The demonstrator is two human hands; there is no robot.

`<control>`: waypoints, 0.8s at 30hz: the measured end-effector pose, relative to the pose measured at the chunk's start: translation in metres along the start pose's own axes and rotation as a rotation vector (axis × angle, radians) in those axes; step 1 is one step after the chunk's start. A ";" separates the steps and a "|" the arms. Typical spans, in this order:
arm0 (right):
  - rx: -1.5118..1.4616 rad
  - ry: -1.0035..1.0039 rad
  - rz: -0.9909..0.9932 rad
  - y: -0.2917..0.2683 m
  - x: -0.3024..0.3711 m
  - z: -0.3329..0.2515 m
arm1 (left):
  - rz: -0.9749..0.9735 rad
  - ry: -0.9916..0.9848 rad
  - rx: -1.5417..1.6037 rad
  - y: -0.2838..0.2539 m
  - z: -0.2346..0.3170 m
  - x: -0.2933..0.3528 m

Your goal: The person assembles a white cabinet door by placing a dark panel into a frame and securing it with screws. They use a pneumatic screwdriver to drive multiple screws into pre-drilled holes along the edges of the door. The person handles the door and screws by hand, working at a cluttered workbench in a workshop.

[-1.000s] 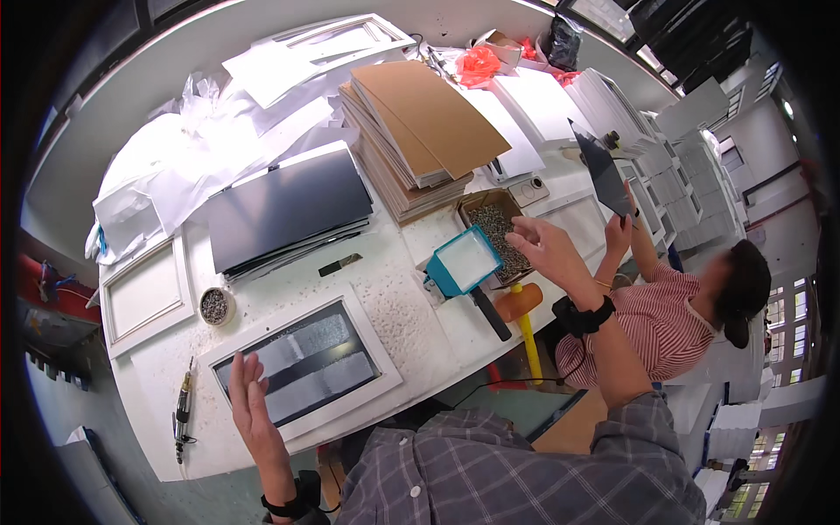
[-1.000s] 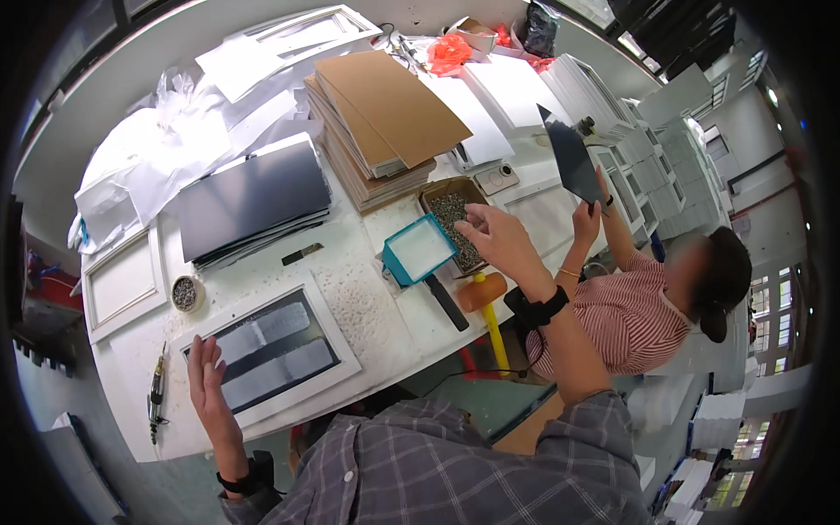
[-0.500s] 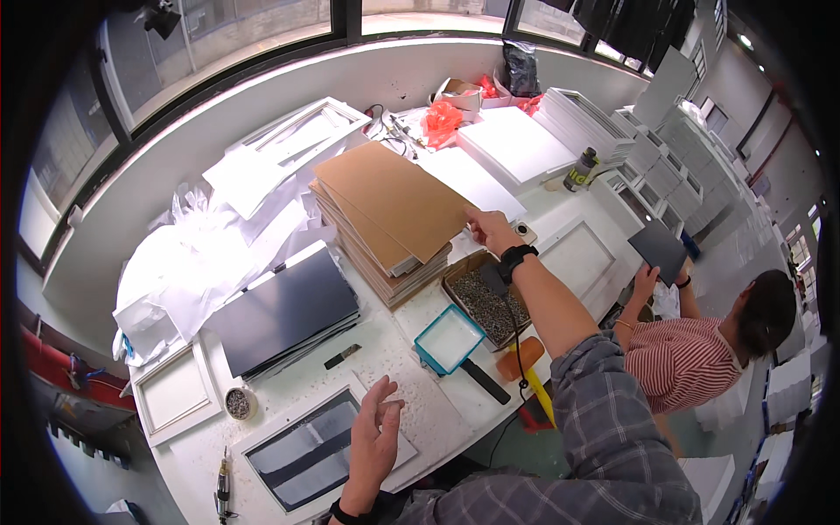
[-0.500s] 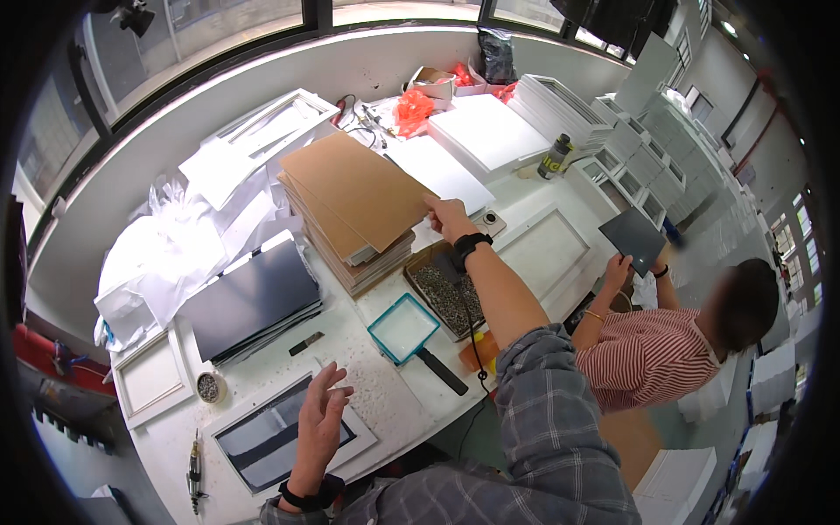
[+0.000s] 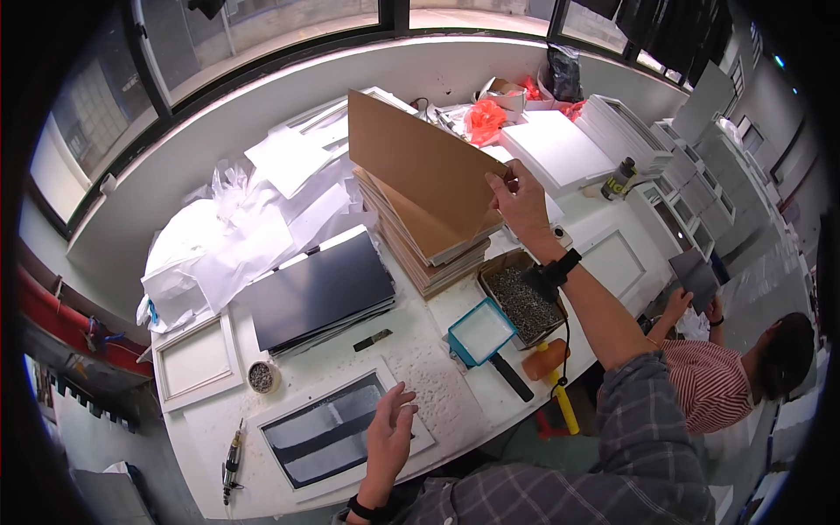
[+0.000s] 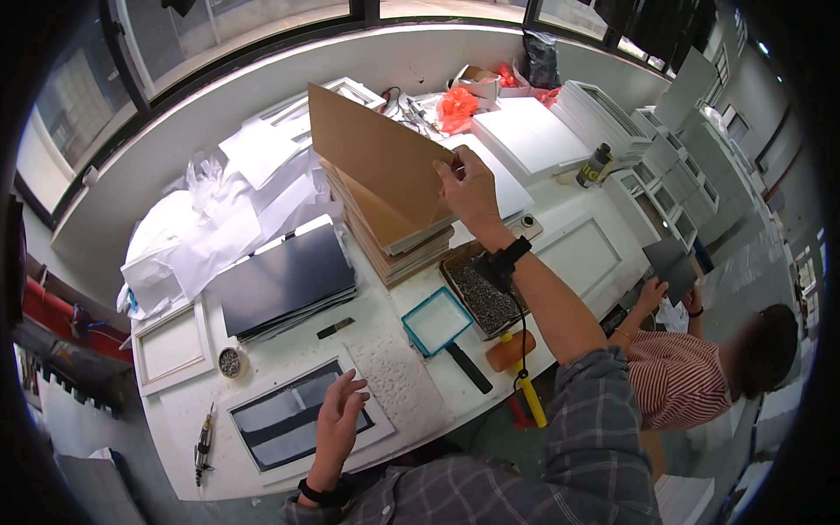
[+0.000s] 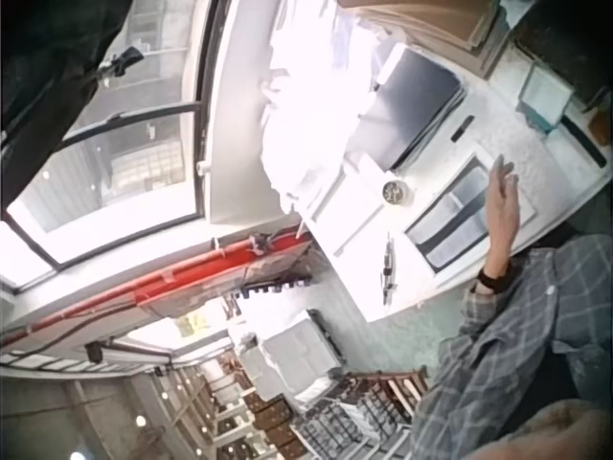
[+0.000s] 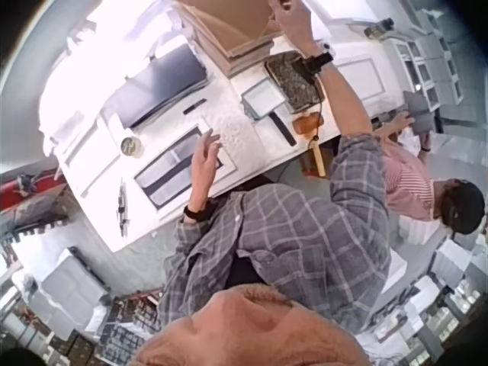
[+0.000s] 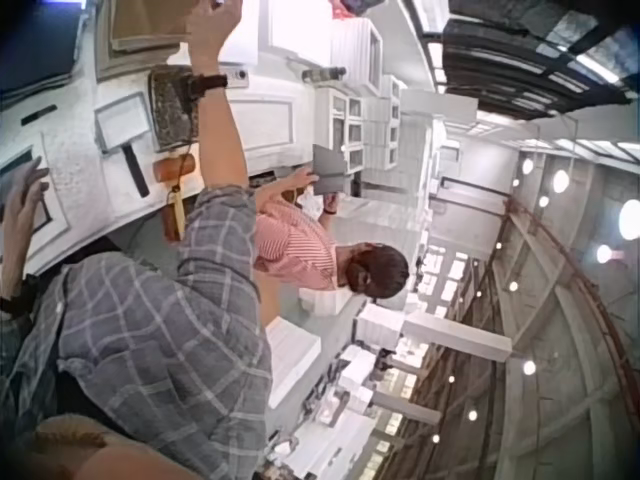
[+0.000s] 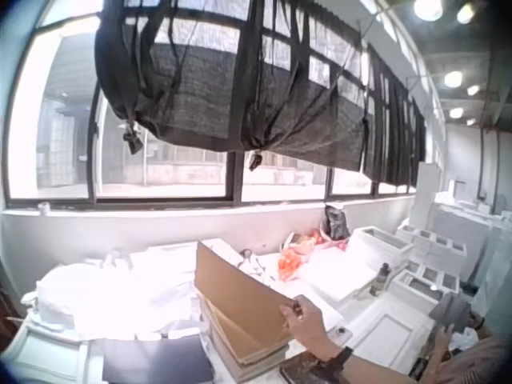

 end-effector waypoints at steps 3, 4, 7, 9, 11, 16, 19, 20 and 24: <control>0.112 -0.092 0.014 0.002 0.005 -0.005 | -0.018 0.020 -0.030 0.002 0.003 0.000; 0.100 -0.082 0.012 -0.003 0.007 -0.009 | -0.014 0.010 -0.020 0.003 0.006 0.001; -0.005 -0.147 -0.007 -0.015 0.024 -0.020 | 0.025 0.035 -0.043 -0.007 0.023 0.001; 0.101 -0.411 0.016 -0.019 0.061 -0.067 | 0.216 0.041 0.077 -0.036 0.027 0.006; 0.146 -0.637 -0.011 -0.025 0.097 -0.099 | 0.571 -0.237 0.250 -0.087 0.010 -0.005; 0.154 -0.859 -0.163 -0.057 0.218 -0.136 | 0.317 0.140 0.760 -0.178 0.059 0.011; 0.093 -0.874 -0.223 -0.058 0.289 -0.130 | 0.407 0.181 0.880 -0.226 0.035 0.017; 0.131 -0.880 -0.249 -0.055 0.311 -0.123 | 0.449 0.122 0.667 -0.229 0.028 0.021; 0.107 -0.851 -0.269 -0.039 0.389 -0.100 | 0.242 -0.017 0.378 -0.183 0.037 0.028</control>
Point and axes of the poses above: each hand's wrist, its own x-axis away from the middle knuckle, its own y-axis out of the palm, z = x × y, the point moved 5 cm from there along -x, towards the middle knuckle, and after that the axes turned 15 degrees about y, right-handed, at the moved point
